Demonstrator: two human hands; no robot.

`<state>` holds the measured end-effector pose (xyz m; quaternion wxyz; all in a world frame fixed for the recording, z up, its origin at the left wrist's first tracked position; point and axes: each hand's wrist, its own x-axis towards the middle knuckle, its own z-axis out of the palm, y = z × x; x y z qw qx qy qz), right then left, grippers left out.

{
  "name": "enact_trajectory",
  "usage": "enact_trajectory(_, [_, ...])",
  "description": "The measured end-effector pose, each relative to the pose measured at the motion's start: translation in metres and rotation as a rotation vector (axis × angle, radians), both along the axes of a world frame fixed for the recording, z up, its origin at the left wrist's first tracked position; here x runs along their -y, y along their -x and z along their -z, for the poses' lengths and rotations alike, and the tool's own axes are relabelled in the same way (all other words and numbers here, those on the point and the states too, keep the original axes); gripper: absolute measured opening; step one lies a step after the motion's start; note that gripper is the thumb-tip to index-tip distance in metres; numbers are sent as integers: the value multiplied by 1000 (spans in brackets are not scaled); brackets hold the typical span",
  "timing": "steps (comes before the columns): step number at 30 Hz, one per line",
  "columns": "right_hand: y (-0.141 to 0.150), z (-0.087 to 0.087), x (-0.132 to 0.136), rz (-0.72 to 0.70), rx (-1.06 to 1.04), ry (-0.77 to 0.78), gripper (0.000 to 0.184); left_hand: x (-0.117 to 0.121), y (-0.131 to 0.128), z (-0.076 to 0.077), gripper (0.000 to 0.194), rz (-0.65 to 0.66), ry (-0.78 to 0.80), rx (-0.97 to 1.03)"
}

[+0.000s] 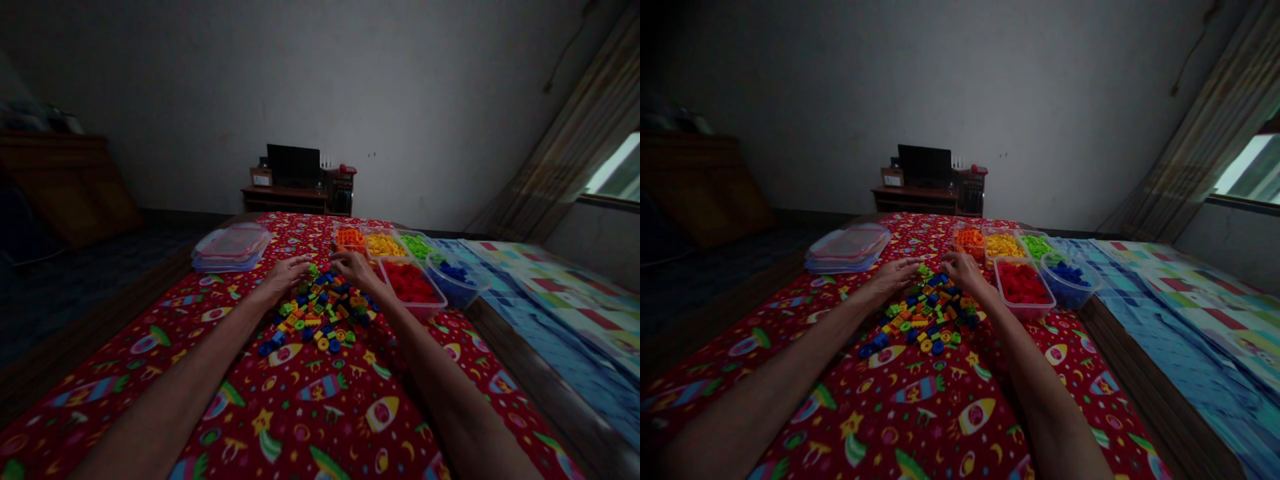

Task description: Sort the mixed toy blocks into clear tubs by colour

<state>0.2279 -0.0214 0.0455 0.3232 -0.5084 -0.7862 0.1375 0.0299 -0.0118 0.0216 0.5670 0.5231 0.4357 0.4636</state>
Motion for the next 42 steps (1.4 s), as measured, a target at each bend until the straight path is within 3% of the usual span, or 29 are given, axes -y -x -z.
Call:
enact_trajectory(4, [15,-4,10,-180,-6,42,32,0,-3,2,41,5,-42,-24])
enact_trajectory(8, [22,1,15,-227,153,-40,28,3,-9,1,44,81,-133,-179])
enact_trajectory(11, [19,1,15,-186,200,-71,23,6,-13,-2,39,70,-218,-292])
enact_trajectory(16, [11,-5,15,-24,276,-54,20,2,-2,-1,42,-110,-402,-530])
enact_trajectory(20, [6,-6,14,35,285,-47,21,-10,15,16,40,-300,-541,-682])
enact_trajectory(24, [-5,-11,4,69,201,-78,22,-23,29,37,43,-332,-432,-681])
enact_trajectory(28, [-34,-29,-17,203,176,-130,27,-26,35,42,37,-275,-410,-759])
enact_trajectory(33, [-105,-52,-46,433,394,-122,29,-25,37,42,37,-247,-467,-853])
enact_trajectory(36, [-154,-57,-62,614,492,18,27,-28,37,44,38,-244,-482,-879])
enact_trajectory(42, [-212,-56,-99,716,477,64,14,-32,37,47,37,-267,-497,-895])
